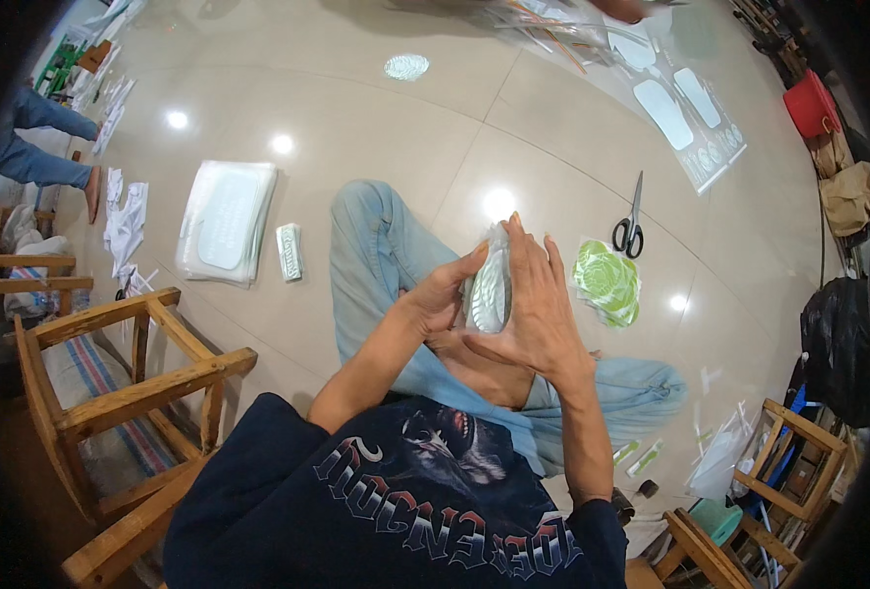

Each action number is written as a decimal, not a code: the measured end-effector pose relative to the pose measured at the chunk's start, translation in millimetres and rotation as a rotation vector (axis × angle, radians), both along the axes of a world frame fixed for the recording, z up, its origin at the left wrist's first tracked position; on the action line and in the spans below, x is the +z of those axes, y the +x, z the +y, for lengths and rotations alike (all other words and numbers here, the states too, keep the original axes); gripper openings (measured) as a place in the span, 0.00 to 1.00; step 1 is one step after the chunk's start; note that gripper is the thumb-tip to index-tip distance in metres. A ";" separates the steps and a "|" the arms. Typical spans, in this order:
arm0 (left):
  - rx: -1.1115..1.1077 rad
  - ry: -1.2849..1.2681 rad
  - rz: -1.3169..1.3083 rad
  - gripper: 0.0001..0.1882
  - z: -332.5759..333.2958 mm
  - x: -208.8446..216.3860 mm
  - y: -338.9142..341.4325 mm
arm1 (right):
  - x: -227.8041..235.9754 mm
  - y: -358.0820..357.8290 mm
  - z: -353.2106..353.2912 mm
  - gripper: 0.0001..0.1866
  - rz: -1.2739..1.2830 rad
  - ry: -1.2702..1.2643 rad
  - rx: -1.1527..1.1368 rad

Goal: The person sits on the floor and assembles small green circular items by peeling them from a backing sheet and stacking them into a layered pile. The person handles the items one at a time, occasionally adjusting the stack.

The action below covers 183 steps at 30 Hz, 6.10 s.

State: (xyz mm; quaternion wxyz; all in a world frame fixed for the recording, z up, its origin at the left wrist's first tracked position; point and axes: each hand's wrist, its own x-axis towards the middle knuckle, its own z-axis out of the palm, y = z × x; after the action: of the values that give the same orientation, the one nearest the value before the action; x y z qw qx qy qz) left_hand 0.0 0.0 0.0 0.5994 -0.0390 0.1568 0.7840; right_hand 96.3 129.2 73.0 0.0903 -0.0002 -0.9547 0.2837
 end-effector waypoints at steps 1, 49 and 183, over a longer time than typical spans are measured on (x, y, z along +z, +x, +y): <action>-0.022 0.117 -0.017 0.30 -1.3 -4.3 -1.6 | 0.6 -2.0 -1.5 0.71 0.021 -0.051 -0.016; -0.010 0.245 0.007 0.40 -31.1 50.4 43.1 | 101.7 15.0 -16.1 0.67 -0.087 0.139 0.327; 0.651 -0.417 -0.172 0.43 -36.0 -35.2 -170.9 | -74.1 -201.2 40.8 0.16 -0.456 -1.170 -0.274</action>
State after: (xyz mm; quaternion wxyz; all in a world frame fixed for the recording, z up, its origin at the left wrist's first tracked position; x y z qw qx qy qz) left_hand -170.9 -36.0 -35.2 0.3096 -0.2733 0.2411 0.8783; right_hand -104.9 169.9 -1.1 -0.0947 -0.2315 -0.6284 0.7365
